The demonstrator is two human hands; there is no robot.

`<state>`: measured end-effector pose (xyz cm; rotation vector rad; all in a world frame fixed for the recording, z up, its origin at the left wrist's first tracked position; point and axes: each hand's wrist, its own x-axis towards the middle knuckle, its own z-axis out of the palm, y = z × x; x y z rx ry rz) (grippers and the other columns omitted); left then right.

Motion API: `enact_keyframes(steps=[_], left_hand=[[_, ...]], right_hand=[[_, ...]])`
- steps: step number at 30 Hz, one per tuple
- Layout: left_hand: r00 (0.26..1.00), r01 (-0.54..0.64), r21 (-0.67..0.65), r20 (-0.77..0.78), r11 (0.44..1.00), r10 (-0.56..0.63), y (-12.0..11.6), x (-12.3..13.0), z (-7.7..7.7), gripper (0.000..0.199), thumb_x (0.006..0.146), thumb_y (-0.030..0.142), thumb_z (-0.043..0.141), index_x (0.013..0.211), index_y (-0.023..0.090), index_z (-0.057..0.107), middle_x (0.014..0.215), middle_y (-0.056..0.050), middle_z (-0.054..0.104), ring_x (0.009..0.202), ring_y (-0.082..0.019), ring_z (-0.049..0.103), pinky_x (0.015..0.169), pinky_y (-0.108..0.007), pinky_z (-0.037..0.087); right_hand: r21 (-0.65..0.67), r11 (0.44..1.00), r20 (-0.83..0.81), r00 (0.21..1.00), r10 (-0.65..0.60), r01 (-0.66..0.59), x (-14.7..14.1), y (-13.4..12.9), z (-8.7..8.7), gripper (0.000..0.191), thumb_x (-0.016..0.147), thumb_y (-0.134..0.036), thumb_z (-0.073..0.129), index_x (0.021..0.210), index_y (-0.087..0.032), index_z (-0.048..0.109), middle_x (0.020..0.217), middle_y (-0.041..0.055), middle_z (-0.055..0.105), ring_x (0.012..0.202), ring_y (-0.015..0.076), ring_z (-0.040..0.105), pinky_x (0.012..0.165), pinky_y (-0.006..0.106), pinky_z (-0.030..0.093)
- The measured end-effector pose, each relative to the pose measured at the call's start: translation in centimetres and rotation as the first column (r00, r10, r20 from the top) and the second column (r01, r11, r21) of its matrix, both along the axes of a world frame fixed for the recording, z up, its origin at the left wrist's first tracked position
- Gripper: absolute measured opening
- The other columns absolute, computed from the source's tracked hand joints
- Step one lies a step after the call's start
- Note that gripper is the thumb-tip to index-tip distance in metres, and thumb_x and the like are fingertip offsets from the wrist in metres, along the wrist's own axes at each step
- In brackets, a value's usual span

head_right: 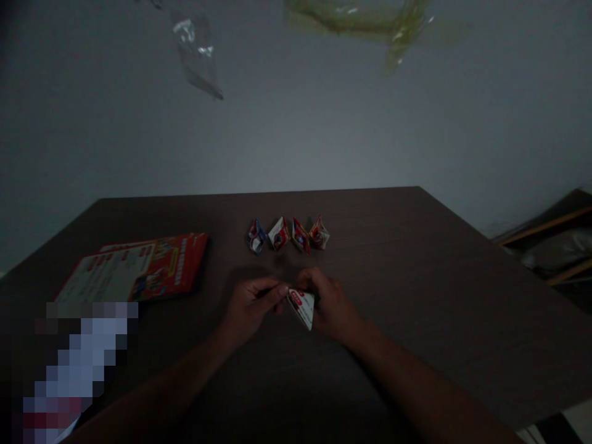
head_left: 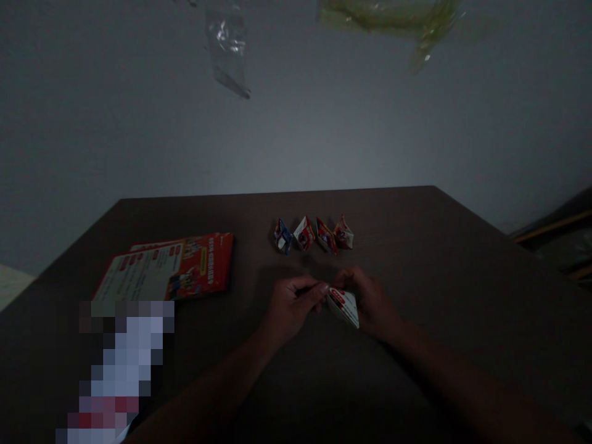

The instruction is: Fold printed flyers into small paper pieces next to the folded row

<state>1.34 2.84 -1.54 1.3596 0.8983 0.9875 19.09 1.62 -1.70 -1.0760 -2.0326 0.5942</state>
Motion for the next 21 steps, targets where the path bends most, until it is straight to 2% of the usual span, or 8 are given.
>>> enact_keyframes(steps=[4,10,21], left_hand=[[1.0,0.011,0.0,0.006,1.0,-0.011,-0.01,0.0,-0.2,0.029,0.078,0.039,0.063,0.066,0.013,0.068,0.052,0.0,0.056,0.052,-0.01,0.049,0.051,-0.022,0.038],[0.994,0.08,-0.085,0.082,0.993,-0.073,-0.06,0.03,-0.61,0.031,0.077,0.039,0.064,0.086,0.011,0.071,0.061,-0.003,0.062,0.054,-0.011,0.054,0.052,-0.023,0.043],[0.992,0.127,-0.01,0.014,0.992,-0.126,0.24,-0.24,-0.5,0.026,0.081,0.034,0.06,0.078,0.011,0.071,0.061,-0.002,0.059,0.059,-0.011,0.054,0.057,-0.023,0.041]], right_hand=[[-0.025,1.0,-0.047,0.999,0.016,-0.017,0.02,0.06,-0.06,0.024,0.073,-0.021,0.06,0.089,-0.021,0.042,0.074,0.0007,0.059,0.064,0.0137,0.058,0.054,0.023,0.044],[-0.012,1.0,-0.058,0.998,0.015,-0.016,0.16,0.1,0.02,0.023,0.073,-0.022,0.06,0.088,-0.021,0.043,0.072,-0.0004,0.057,0.062,0.013,0.056,0.054,0.022,0.042],[-0.064,0.997,-0.134,0.991,0.029,-0.038,0.08,-0.05,0.01,0.027,0.072,-0.023,0.065,0.087,-0.022,0.042,0.069,-0.0026,0.054,0.059,0.0122,0.055,0.052,0.022,0.041]])
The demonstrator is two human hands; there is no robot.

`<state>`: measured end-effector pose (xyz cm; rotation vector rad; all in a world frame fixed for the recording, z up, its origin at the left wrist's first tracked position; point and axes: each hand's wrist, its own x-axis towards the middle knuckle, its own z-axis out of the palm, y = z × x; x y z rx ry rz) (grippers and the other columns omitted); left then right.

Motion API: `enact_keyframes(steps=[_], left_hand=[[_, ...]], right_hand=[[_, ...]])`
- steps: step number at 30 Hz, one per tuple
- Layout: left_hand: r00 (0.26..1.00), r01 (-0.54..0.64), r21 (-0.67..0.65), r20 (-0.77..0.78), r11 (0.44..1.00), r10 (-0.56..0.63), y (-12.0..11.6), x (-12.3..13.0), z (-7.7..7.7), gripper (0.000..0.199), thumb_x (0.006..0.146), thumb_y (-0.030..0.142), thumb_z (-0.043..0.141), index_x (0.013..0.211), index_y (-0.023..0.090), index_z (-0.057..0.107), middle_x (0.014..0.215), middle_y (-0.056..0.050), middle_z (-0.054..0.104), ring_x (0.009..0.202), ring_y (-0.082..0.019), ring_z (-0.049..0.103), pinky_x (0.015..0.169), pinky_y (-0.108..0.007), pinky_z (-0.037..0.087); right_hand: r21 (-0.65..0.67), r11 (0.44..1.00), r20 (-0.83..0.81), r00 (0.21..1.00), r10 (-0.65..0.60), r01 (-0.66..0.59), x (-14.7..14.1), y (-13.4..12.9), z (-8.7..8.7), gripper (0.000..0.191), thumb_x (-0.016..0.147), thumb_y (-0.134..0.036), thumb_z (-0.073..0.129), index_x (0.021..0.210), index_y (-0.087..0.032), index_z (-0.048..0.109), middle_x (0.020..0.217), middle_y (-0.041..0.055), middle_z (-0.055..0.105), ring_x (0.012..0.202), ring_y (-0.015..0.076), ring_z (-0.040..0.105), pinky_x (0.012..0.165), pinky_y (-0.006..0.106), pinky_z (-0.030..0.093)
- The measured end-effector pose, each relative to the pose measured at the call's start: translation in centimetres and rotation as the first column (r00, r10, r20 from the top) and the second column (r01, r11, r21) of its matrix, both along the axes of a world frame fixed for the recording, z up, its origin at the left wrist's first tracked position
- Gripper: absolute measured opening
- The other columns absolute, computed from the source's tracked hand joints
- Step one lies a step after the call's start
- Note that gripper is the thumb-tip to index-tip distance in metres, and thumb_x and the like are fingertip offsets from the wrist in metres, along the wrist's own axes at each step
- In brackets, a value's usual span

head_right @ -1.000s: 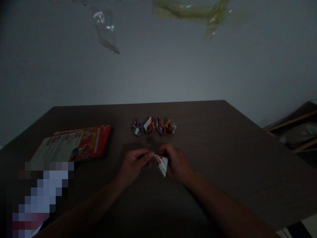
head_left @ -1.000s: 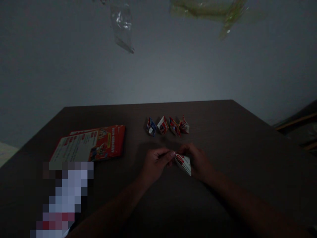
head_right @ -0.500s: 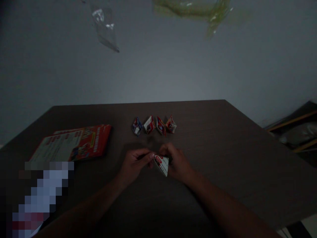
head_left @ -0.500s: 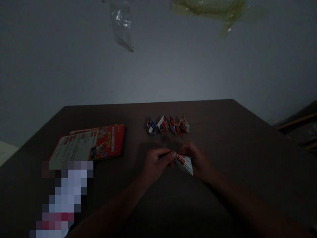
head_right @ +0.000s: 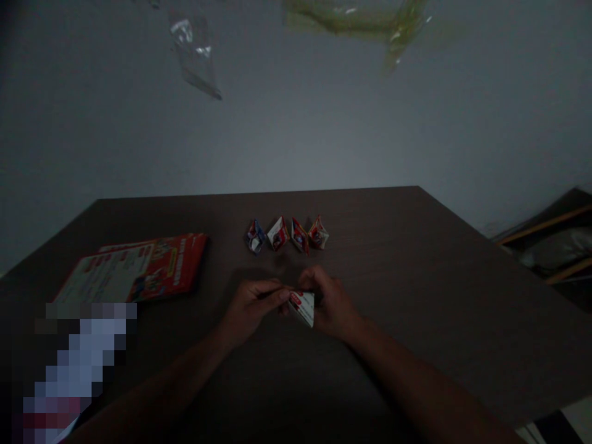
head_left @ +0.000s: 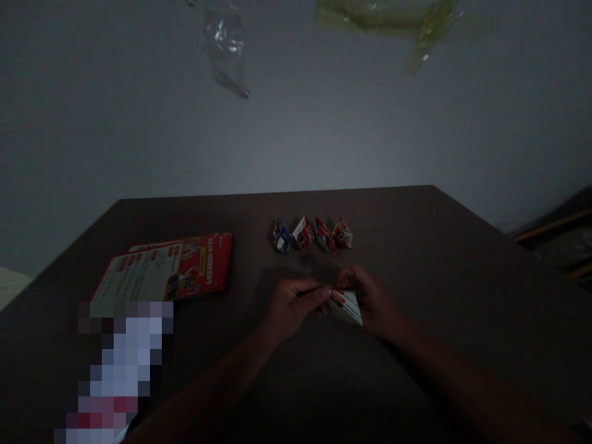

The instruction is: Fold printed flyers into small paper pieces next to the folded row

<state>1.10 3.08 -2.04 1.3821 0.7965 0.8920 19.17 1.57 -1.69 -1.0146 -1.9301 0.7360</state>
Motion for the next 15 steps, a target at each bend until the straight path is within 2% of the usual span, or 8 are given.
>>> enact_keyframes(steps=[8,15], left_hand=[[0.999,0.025,-0.056,0.029,0.998,-0.023,0.2,-0.08,-0.23,0.026,0.082,0.033,0.06,0.072,0.011,0.069,0.059,-0.002,0.06,0.057,-0.011,0.055,0.058,-0.023,0.042],[0.998,0.036,-0.062,0.045,0.997,-0.033,0.33,-0.17,-0.63,0.027,0.083,0.032,0.059,0.068,0.011,0.067,0.057,-0.001,0.059,0.056,-0.01,0.054,0.057,-0.022,0.04]], right_hand=[[-0.123,0.991,-0.068,0.996,-0.058,0.049,-0.06,0.1,-0.22,0.032,0.069,-0.024,0.069,0.087,-0.021,0.043,0.072,-0.002,0.055,0.063,0.0124,0.056,0.054,0.022,0.042],[-0.242,0.97,-0.18,0.981,-0.073,0.028,-0.3,0.14,-0.41,0.037,0.065,-0.022,0.072,0.09,-0.021,0.045,0.069,-0.0036,0.055,0.06,0.0112,0.054,0.053,0.021,0.04]])
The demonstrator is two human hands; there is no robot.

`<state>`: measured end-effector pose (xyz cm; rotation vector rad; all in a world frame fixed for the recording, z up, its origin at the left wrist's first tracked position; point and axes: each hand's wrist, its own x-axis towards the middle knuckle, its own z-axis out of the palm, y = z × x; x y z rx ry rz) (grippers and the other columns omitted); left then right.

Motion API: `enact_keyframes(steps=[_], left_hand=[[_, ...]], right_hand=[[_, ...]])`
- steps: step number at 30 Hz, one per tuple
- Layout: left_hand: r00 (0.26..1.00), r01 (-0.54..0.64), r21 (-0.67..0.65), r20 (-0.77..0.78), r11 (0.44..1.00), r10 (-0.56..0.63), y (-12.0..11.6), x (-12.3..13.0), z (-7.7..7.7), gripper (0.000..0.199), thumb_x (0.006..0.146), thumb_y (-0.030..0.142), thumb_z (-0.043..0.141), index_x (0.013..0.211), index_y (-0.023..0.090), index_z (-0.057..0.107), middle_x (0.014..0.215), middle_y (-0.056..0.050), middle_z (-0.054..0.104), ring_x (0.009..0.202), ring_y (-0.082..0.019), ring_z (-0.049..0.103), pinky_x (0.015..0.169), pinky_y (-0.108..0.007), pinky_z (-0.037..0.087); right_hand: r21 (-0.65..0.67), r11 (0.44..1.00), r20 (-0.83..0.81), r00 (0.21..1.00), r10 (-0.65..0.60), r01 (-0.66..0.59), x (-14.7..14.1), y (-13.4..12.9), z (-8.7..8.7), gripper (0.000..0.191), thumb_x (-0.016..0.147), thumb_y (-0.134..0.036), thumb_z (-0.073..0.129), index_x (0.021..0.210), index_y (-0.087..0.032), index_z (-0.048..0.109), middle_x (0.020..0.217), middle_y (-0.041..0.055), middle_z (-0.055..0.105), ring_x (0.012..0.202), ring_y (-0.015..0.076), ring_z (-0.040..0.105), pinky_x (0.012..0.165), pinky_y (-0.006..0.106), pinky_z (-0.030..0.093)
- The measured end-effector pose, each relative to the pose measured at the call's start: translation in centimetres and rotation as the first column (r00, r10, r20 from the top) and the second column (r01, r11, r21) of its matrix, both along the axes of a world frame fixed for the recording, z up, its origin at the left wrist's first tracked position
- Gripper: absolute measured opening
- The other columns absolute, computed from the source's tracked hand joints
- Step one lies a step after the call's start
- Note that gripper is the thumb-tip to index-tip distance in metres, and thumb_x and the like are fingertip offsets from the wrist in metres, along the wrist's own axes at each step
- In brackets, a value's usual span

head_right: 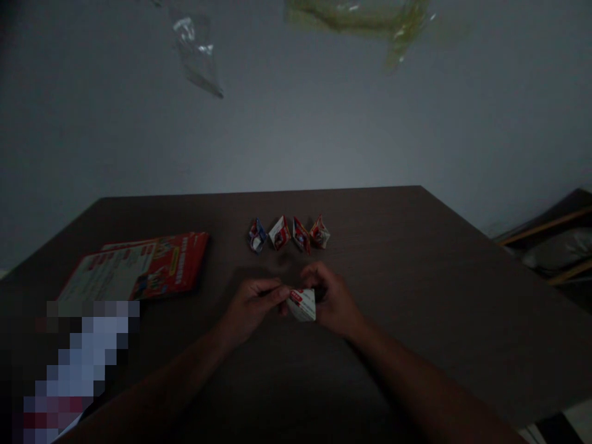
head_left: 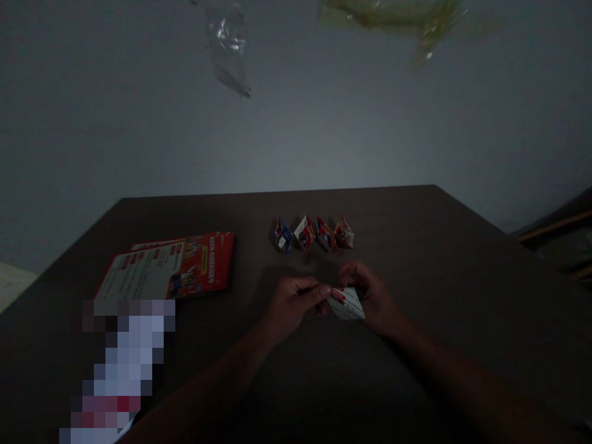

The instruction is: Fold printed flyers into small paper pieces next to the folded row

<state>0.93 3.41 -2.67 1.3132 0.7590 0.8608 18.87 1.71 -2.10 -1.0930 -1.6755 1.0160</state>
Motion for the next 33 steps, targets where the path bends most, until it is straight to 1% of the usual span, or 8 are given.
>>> enact_keyframes(steps=[4,9,12,15,18,22,27,33], left_hand=[[0.998,-0.019,-0.034,0.055,0.999,0.021,0.1,-0.1,-0.6,0.026,0.083,0.032,0.059,0.068,0.012,0.067,0.058,-0.001,0.059,0.057,-0.01,0.052,0.057,-0.022,0.04],[0.986,-0.133,-0.054,0.099,0.99,0.137,0.3,-0.2,-1.3,0.022,0.083,0.032,0.059,0.077,0.012,0.068,0.063,-0.002,0.06,0.057,-0.01,0.051,0.056,-0.023,0.04],[0.972,-0.233,0.011,0.028,0.972,0.232,0.4,-0.3,-0.8,0.026,0.084,0.034,0.058,0.07,0.013,0.067,0.059,-0.001,0.059,0.056,-0.01,0.052,0.057,-0.023,0.04],[0.956,-0.284,0.129,-0.043,0.95,0.292,0.2,-0.3,0.1,0.03,0.084,0.034,0.057,0.064,0.013,0.066,0.057,0.0,0.058,0.056,-0.011,0.052,0.058,-0.023,0.04],[0.949,-0.291,0.234,-0.049,0.928,0.31,-0.1,-0.3,0.6,0.027,0.084,0.033,0.057,0.068,0.014,0.068,0.059,0.001,0.057,0.058,-0.011,0.052,0.057,-0.022,0.039],[0.942,-0.311,0.316,-0.027,0.896,0.336,-0.3,-0.2,0.3,0.021,0.083,0.032,0.059,0.077,0.015,0.07,0.063,0.0,0.055,0.058,-0.01,0.05,0.055,-0.022,0.038],[0.937,-0.325,0.321,-0.02,0.89,0.349,-0.3,-0.2,0.0,0.018,0.083,0.031,0.059,0.084,0.017,0.072,0.066,0.0,0.056,0.059,-0.01,0.049,0.054,-0.022,0.037],[0.931,-0.342,0.319,-0.011,0.884,0.364,-0.4,-0.1,0.5,0.018,0.082,0.03,0.06,0.082,0.016,0.072,0.066,0.0,0.057,0.058,-0.01,0.049,0.053,-0.022,0.037]], right_hand=[[-0.051,0.999,-0.042,0.999,-0.005,0.003,0.1,0.1,0.0,0.032,0.07,-0.024,0.07,0.093,-0.021,0.047,0.07,-0.0027,0.057,0.062,0.0119,0.054,0.056,0.022,0.042],[-0.145,0.987,-0.139,0.989,0.045,-0.065,0.7,0.1,0.2,0.028,0.086,-0.041,0.053,0.104,-0.02,0.052,0.078,0.0021,0.059,0.072,0.0155,0.058,0.063,0.027,0.044],[-0.152,0.978,-0.21,0.971,0.113,-0.146,1.1,0.2,0.2,0.039,0.085,-0.05,0.05,0.109,-0.018,0.054,0.094,0.0072,0.062,0.086,0.0196,0.059,0.077,0.032,0.045],[-0.161,0.966,-0.244,0.956,0.161,-0.204,1.1,0.4,0.2,0.053,0.078,-0.055,0.058,0.114,-0.018,0.054,0.105,0.01,0.062,0.099,0.0234,0.057,0.086,0.036,0.043],[-0.208,0.962,-0.252,0.96,0.125,-0.179,1.0,0.5,0.3,0.057,0.071,-0.052,0.067,0.115,-0.019,0.054,0.11,0.0109,0.062,0.103,0.0244,0.057,0.088,0.037,0.043],[-0.227,0.964,-0.273,0.959,0.074,-0.139,0.8,0.4,0.4,0.055,0.07,-0.046,0.071,0.115,-0.02,0.054,0.108,0.0105,0.062,0.1,0.0234,0.058,0.088,0.038,0.044],[-0.194,0.978,-0.263,0.964,0.027,-0.08,0.6,0.3,0.2,0.052,0.069,-0.04,0.072,0.114,-0.02,0.055,0.105,0.0095,0.063,0.097,0.0224,0.06,0.087,0.038,0.046],[-0.137,0.99,-0.232,0.973,-0.011,-0.021,0.7,0.2,0.1,0.043,0.071,-0.033,0.072,0.11,-0.02,0.057,0.102,0.0078,0.066,0.094,0.0213,0.063,0.086,0.037,0.049]])
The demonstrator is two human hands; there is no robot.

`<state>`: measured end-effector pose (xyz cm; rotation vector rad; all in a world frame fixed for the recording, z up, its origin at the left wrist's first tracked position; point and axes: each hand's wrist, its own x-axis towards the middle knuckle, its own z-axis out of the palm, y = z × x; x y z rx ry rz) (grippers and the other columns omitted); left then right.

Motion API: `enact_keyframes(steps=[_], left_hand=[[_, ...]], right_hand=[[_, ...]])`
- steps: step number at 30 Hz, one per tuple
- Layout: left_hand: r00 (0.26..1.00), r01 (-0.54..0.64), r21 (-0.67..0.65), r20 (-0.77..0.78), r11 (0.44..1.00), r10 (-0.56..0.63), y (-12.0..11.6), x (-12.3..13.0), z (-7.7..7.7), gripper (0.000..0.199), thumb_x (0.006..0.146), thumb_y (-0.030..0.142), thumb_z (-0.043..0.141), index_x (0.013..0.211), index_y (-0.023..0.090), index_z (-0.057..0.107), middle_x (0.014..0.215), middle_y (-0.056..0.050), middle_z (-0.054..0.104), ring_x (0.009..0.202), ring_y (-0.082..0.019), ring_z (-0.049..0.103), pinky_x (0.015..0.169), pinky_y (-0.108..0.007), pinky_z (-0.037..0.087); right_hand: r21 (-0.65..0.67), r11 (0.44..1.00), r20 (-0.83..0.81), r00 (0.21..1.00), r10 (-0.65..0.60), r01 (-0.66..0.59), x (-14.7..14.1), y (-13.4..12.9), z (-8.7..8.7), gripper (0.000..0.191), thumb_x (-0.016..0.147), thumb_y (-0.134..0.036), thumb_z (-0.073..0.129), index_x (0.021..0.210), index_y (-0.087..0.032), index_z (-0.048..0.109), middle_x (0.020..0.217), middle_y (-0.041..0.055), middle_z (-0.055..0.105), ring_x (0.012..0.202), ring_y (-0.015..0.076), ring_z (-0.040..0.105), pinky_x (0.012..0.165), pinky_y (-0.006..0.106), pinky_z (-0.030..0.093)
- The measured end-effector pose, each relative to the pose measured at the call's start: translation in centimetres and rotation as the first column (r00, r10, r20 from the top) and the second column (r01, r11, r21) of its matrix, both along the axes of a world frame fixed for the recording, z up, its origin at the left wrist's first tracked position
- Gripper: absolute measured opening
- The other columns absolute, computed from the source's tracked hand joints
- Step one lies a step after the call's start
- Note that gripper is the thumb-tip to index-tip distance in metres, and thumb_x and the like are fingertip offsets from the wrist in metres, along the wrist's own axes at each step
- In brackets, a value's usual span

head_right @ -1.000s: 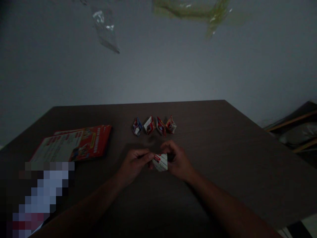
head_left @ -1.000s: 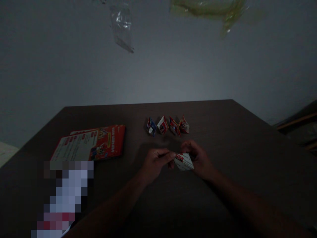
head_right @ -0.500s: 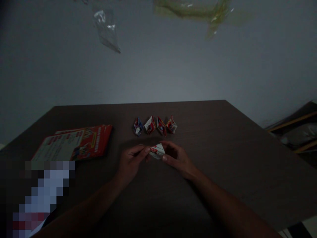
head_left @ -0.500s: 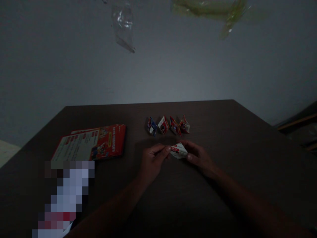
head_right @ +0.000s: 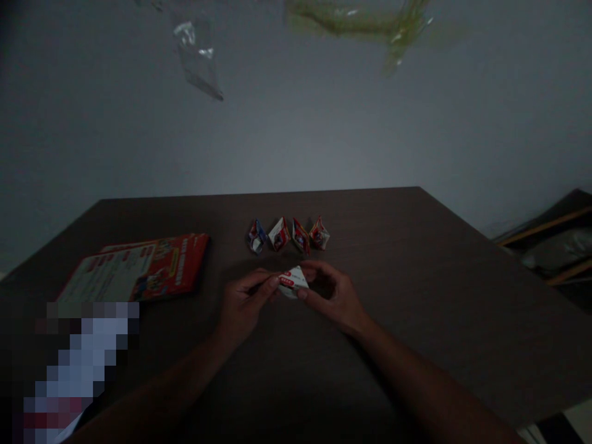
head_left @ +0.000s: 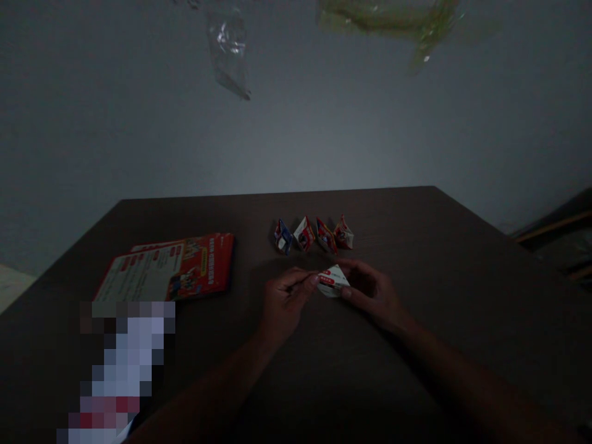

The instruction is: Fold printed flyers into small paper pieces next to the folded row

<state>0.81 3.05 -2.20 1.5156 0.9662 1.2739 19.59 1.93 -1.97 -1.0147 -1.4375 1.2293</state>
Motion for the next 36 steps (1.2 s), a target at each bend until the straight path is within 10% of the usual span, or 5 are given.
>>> enact_keyframes(steps=[17,36], left_hand=[[0.961,0.269,-0.21,0.12,0.94,-0.248,0.0,0.4,0.2,0.022,0.073,0.033,0.068,0.085,0.014,0.069,0.082,-0.005,0.068,0.074,-0.016,0.06,0.066,-0.025,0.046],[0.984,0.122,-0.304,0.163,0.945,-0.075,0.0,0.4,0.1,0.025,0.069,0.034,0.072,0.081,0.013,0.066,0.071,-0.001,0.065,0.062,-0.011,0.057,0.057,-0.021,0.044]], right_hand=[[0.215,0.975,0.211,0.973,-0.097,0.051,-0.1,-0.2,0.1,0.032,0.066,-0.028,0.076,0.096,-0.02,0.068,0.081,0.0062,0.072,0.071,0.0188,0.066,0.066,0.033,0.056],[-0.006,0.999,0.22,0.975,-0.036,0.038,-0.3,-0.2,0.4,0.024,0.076,-0.038,0.067,0.086,-0.016,0.073,0.063,0.003,0.068,0.056,0.0123,0.059,0.053,0.024,0.046]])
